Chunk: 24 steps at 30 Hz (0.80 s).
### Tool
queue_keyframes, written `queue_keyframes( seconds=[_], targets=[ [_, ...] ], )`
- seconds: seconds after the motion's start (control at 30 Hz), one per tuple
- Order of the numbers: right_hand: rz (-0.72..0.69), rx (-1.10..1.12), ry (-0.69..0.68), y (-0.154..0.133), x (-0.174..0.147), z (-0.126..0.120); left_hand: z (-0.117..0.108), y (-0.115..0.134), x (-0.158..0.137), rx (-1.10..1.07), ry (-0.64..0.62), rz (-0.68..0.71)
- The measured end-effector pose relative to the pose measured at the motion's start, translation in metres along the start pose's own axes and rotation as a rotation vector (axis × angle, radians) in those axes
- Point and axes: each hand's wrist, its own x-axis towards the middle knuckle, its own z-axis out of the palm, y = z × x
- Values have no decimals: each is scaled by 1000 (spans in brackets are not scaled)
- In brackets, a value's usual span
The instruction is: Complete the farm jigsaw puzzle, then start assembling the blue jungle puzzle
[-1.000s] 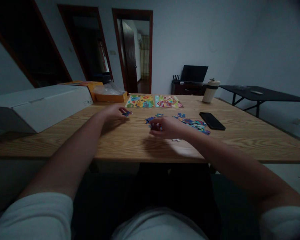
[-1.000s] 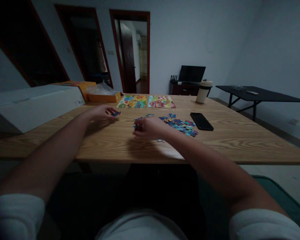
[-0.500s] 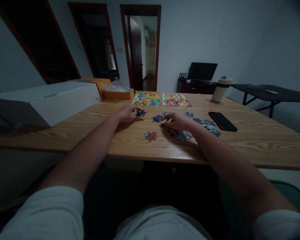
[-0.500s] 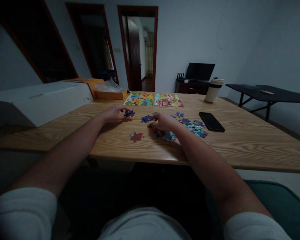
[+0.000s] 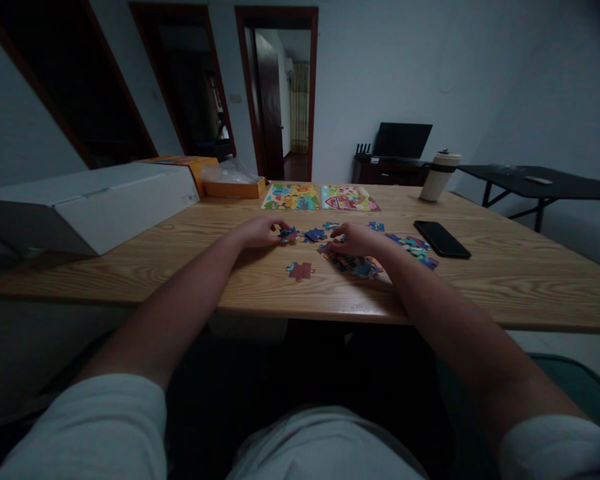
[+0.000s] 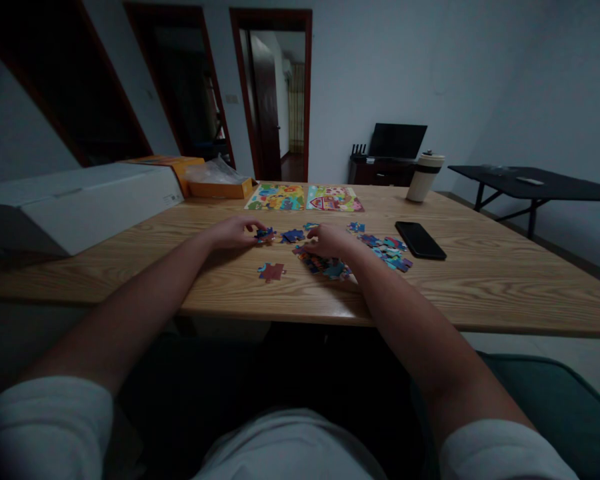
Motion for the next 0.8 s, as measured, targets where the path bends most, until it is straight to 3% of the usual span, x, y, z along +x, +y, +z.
queue_keyframes(
  seconds=[0.1,0.2,0.3,0.43,0.5,0.8],
  targets=[
    [-83,-14,64,-5,8,9,1,-13,5,46,-27,-20],
    [-94,-42,18,-9,17,18,3,-19,9,73,-94,-31],
    [-29,-114,-27,-7,19,21,4,-14,9,110,-145,-51],
    [141,-215,-9,2,16,19,0,-2,4,92,-195,-117],
    [154,-205,5,3,15,19,-1,1,2,41,-214,-139],
    [-171,-25,18,-20,22,26,2,-3,3,-35,-157,-33]
  ],
)
